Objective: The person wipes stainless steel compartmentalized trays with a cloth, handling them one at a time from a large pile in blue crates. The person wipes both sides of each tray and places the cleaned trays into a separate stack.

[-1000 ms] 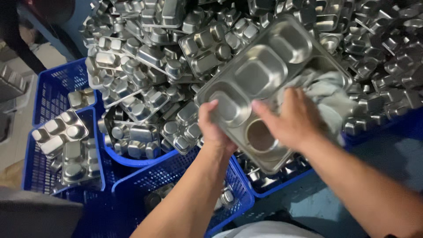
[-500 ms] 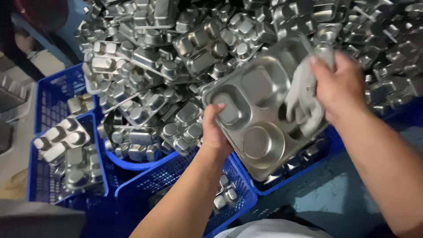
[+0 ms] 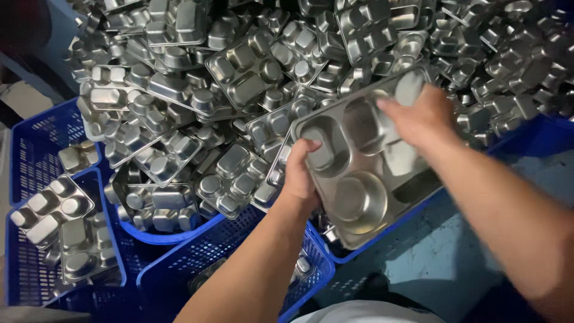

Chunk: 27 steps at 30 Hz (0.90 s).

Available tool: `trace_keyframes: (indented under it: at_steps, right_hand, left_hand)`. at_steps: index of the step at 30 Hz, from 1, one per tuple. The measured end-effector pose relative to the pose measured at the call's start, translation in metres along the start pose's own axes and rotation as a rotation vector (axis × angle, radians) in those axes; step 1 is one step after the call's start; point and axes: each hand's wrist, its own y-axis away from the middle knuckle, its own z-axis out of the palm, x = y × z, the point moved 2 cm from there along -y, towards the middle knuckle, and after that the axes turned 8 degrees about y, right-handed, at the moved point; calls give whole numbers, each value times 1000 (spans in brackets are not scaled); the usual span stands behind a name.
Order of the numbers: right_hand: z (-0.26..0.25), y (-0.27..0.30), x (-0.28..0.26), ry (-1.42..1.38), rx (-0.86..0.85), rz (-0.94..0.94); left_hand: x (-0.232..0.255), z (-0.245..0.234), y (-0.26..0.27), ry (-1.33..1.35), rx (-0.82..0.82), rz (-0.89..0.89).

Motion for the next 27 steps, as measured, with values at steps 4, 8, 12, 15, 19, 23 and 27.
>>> trace_keyframes:
  at_steps: [4, 8, 12, 15, 19, 23, 27]
  right_hand:
    - [42, 22, -24, 210, 550, -703]
    - [32, 20, -34, -350, -142, -86]
    - [37, 70, -60, -380, 24, -571]
    - [38, 76, -67, -250, -57, -726]
    - [19, 95, -39, -62, 132, -1093]
    - [26, 102, -33, 292, -57, -1162]
    - [47, 105, -60, 164, -412, -774]
  left_hand:
    - [-7, 5, -25, -230, -39, 296]
    - [5, 10, -32, -274, -37, 246]
    - [14, 20, -49, -450, 32, 301]
    - [27, 35, -60, -200, -309, 97]
    - [52, 55, -40, -374, -157, 323]
    - [67, 85, -46, -455, -79, 406]
    - [74, 85, -53, -691, -80, 494]
